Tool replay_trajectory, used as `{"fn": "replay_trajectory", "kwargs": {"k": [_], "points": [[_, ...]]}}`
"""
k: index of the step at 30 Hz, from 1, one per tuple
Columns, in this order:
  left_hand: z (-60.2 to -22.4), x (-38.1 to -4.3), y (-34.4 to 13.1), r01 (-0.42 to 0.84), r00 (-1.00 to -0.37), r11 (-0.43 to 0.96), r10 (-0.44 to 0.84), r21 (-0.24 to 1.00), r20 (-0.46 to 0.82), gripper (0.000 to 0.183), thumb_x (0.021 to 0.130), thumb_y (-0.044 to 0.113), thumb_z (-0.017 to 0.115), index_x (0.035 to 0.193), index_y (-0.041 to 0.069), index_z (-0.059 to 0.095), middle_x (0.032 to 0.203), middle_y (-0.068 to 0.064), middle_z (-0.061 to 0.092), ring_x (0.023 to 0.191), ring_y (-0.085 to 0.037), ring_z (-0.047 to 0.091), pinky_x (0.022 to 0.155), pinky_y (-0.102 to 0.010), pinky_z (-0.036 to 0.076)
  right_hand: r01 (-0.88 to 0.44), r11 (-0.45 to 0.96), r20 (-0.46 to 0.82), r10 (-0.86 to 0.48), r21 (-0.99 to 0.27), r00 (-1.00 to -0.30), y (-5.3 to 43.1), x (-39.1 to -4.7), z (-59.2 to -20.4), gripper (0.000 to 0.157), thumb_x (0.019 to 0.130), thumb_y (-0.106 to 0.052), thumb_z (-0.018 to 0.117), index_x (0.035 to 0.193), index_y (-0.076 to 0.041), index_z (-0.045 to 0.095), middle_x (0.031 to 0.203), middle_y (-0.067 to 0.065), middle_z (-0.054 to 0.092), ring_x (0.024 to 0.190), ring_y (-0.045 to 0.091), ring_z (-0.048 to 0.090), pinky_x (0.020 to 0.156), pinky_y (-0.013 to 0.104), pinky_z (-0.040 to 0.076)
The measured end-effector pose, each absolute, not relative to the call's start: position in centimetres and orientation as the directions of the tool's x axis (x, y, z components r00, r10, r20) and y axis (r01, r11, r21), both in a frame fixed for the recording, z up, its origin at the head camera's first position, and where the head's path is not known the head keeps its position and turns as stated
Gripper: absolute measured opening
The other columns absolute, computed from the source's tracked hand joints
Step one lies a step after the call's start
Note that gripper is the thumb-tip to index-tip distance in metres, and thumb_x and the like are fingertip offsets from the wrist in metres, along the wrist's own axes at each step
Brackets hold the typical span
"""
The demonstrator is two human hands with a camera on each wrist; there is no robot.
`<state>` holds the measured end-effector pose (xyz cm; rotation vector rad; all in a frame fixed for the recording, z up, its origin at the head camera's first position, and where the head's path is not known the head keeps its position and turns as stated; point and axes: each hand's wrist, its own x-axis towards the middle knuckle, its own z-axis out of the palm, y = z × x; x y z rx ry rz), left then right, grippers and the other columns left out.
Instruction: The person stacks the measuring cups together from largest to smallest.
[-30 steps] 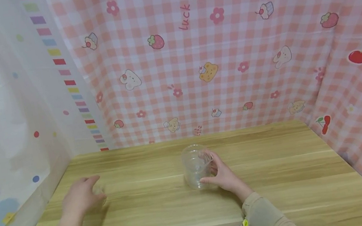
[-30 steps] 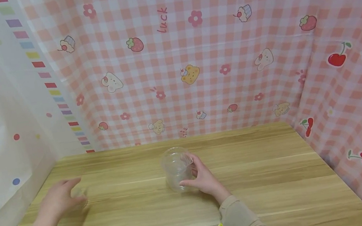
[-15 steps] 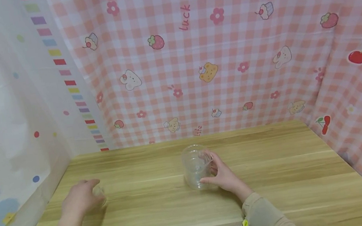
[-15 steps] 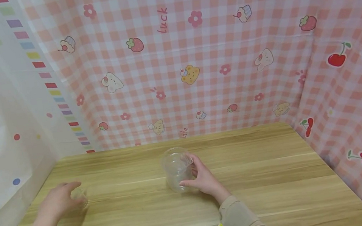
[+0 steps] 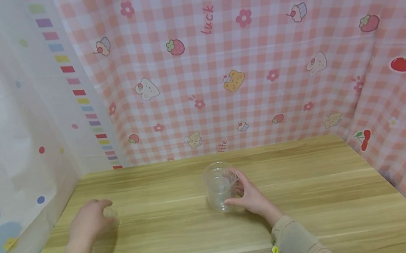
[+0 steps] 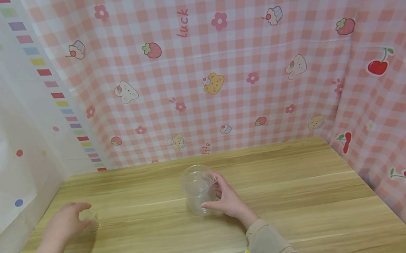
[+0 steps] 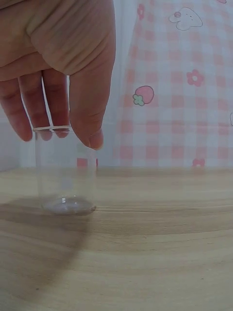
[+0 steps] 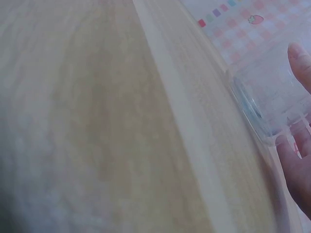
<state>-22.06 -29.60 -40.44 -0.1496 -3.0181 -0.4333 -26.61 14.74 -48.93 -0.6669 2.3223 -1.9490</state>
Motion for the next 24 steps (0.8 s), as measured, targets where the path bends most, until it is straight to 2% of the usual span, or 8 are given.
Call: {"fn": "replay_trajectory", "kwargs": {"k": [20,24], "points": [[-39.94,-22.11,-29.47,0.132,-0.990,0.958,0.114,0.256,0.083,0.039,0.080,0.010,0.078,0.114,-0.005,0.066,0.117,-0.032,0.061,0.107,-0.053,0.056,0.087,-0.064,0.046,-0.301,0.105,0.250,-0.340,-0.948,-0.907,14.70,-26.68,-49.01,0.093,0.076,0.003,0.082,0.151,-0.007,0.028,0.153,0.018,0.036,0.139,0.037,0.037,0.114,0.043,0.031],[-39.93,-22.18,-29.51,0.135,-0.990,0.957,0.118,0.256,0.078,0.038,0.079,0.010,0.078,0.113,-0.005,0.067,0.113,-0.030,0.063,0.105,-0.051,0.057,0.086,-0.063,0.047,-0.293,0.113,0.238,-0.347,-0.949,-0.907,14.61,-26.23,-48.22,0.092,0.077,0.006,0.080,0.151,-0.002,0.026,0.153,0.023,0.035,0.139,0.041,0.035,0.114,0.047,0.030]]}}
